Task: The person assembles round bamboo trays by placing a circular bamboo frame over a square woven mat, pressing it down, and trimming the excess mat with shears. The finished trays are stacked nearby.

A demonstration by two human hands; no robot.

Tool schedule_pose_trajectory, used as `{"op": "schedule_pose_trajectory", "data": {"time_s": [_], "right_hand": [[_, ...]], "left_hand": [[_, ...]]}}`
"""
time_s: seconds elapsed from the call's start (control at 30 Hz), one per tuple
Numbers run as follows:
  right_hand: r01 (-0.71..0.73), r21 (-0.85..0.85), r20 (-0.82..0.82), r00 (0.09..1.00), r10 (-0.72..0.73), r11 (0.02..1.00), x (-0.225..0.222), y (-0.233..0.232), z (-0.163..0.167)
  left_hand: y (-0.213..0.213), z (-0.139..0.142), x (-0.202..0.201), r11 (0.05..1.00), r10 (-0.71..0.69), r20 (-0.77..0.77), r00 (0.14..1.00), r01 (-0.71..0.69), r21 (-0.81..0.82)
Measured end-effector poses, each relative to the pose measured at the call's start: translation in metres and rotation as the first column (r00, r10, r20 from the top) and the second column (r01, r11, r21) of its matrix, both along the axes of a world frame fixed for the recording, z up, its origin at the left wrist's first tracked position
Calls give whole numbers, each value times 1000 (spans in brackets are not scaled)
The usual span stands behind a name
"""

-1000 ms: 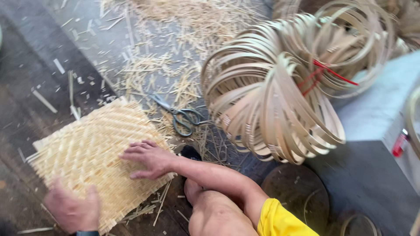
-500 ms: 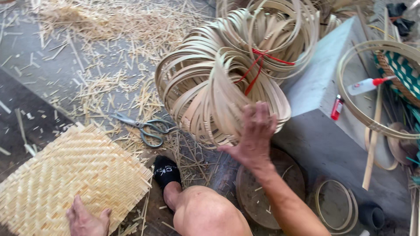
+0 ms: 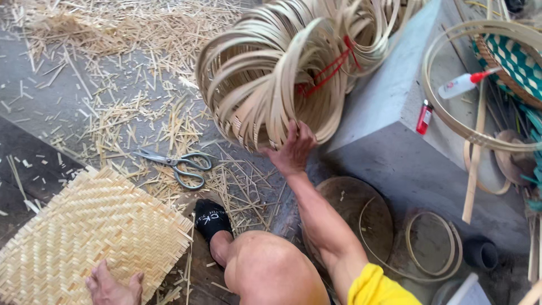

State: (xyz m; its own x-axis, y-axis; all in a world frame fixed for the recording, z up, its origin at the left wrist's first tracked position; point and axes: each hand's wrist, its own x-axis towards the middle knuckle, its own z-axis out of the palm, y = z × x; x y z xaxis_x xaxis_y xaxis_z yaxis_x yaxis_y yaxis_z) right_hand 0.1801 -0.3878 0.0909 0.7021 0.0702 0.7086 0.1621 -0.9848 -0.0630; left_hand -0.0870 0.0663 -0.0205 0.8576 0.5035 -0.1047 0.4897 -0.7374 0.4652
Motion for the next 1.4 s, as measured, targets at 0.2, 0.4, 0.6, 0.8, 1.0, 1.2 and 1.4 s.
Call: {"op": "schedule_pose_trajectory", "data": {"time_s": [0.2, 0.4, 0.6, 0.8, 1.0, 1.2, 1.4], "right_hand": [[-88, -74, -135, 988, 78, 993, -39, -12, 55], [-9, -125, 32, 999, 13, 992, -104, -116, 191], [308, -347, -259, 877, -405, 886, -111, -239, 313], [275, -291, -177, 926, -334, 916, -121, -300, 307], [101, -152, -80, 990, -114, 983, -101, -331, 309], [-253, 256, 50, 967, 249, 933, -57, -214, 333], [-613, 707, 97, 579, 809, 353, -62, -4, 377]], "left_hand": [[2, 2, -8, 1000, -6, 30, 1000, 5, 29], [-1, 8, -2, 999, -27, 33, 999, 26, 31], [-9, 24, 6, 999, -35, 133, 991, 33, 21], [-14, 38, 11, 999, -15, 162, 987, 10, 34], [-9, 38, 10, 998, 49, 85, 995, -52, 27], [8, 62, 15, 998, -36, 67, 997, 39, -46], [0, 171, 52, 973, 186, 350, 918, -121, -199]]}}
